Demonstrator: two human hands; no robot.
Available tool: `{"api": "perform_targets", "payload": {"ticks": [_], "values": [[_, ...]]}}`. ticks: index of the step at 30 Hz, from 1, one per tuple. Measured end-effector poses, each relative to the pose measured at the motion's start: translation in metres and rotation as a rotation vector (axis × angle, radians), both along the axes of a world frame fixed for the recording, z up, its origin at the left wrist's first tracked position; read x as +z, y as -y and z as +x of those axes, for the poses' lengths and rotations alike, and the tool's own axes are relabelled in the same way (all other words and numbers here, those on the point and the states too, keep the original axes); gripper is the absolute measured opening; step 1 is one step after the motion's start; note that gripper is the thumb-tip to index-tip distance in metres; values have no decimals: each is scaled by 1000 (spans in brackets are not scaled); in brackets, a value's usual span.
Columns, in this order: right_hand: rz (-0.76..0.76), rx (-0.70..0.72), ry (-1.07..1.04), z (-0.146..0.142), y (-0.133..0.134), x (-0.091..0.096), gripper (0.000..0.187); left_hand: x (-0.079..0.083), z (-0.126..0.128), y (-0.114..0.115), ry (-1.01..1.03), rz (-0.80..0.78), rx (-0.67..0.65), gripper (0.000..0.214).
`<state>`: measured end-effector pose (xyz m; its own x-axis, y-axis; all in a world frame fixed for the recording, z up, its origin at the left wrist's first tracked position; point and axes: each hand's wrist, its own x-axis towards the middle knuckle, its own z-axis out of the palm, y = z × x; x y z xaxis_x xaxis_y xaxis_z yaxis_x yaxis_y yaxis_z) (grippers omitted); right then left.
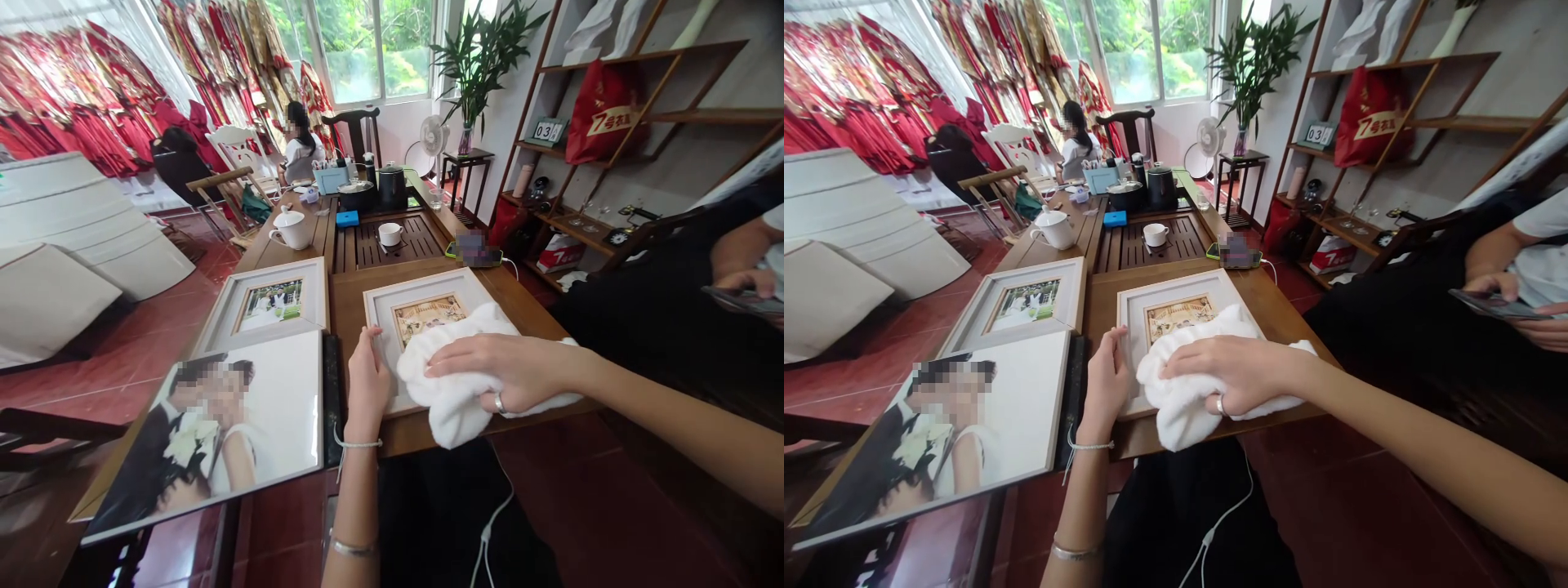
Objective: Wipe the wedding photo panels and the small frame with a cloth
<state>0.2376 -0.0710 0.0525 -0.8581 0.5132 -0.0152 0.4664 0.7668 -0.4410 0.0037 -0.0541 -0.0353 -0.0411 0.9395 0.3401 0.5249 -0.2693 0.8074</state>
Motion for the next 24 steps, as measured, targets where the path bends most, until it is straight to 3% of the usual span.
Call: {"api": "perform_targets", "payload": {"ticks": [7, 13, 16, 19, 24], "values": [[365, -344, 46, 47, -20, -26, 57, 3, 3, 1, -181, -19, -29, 20], [602, -444, 52, 38, -69, -40, 55, 5, 3, 2, -239, 12, -36, 22], [605, -500, 61, 30, -97, -39, 57, 3, 2, 2, -240, 15, -48, 22], [501, -543, 31, 28, -119, -38, 66, 1, 2, 1, -229, 21, -55, 24], [377, -471, -14, 36, -123, -37, 66, -2, 2, -1, -179, 25, -26, 22]]}}
